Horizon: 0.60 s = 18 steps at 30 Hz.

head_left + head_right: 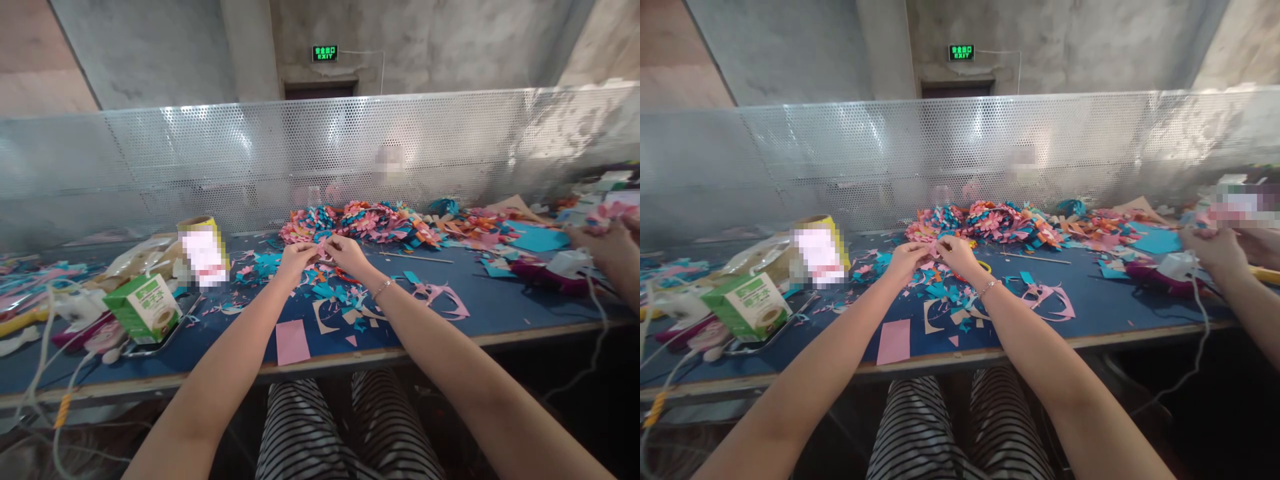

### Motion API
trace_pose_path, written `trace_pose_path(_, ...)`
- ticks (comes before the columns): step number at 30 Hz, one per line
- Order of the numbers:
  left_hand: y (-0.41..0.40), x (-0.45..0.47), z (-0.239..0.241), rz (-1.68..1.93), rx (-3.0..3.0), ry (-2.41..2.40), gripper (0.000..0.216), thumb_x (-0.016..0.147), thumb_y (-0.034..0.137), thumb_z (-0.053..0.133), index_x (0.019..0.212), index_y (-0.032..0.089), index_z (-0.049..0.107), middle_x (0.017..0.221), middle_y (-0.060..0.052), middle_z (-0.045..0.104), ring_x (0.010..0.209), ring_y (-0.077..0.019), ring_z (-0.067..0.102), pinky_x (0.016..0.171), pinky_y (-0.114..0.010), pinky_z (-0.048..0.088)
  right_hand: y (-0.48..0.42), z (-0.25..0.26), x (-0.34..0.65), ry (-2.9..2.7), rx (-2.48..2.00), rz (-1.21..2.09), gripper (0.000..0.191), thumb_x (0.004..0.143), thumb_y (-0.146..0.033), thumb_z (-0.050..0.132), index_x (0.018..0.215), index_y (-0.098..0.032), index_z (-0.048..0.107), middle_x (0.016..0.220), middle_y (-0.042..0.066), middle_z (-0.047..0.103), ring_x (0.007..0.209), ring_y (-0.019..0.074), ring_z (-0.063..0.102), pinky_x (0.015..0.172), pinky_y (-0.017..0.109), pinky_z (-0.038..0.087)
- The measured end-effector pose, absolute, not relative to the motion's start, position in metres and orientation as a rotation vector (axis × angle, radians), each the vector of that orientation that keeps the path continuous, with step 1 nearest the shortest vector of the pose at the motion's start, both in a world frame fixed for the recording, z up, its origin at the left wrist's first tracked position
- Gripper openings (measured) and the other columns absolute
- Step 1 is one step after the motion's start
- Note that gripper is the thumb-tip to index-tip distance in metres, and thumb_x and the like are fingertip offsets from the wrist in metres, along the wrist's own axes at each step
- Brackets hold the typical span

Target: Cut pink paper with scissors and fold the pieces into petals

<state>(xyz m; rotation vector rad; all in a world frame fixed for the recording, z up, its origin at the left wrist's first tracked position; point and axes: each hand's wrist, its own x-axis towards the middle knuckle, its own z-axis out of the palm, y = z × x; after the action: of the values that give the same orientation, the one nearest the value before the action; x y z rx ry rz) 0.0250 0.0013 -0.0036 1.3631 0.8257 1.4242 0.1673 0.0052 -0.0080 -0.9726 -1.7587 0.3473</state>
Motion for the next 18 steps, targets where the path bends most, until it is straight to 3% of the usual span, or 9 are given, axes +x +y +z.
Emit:
trace_pose_path(13,0.009,0.021,-0.007,1.371,1.53,0.869,0.013,0.059,0.025,0.071,0.064,0.015,0.064,0.059,-0.002,0.061,0.056,-0.0133,0.057,0.067,-0.032,0.048,0.006,-0.008,0.169,-1.866,-0.965,0.228,0.019,0.077,-0.024,0.045,0.062,-0.017,0.055,0.056,-0.001,0.053,0.054,0.0105,0.046,0.053,0.023,0.034)
trace_pose_path(18,0.014,0.021,-0.007,1.426,1.429,0.862,0.013,0.061,0.022,0.069,0.071,0.014,0.065,0.063,-0.001,0.063,0.057,-0.0118,0.058,0.072,-0.033,0.048,0.008,-0.009,0.17,-1.788,-0.875,0.376,0.017,0.08,-0.026,0.044,0.082,-0.017,0.058,0.068,0.001,0.058,0.062,0.0121,0.054,0.059,0.024,0.042)
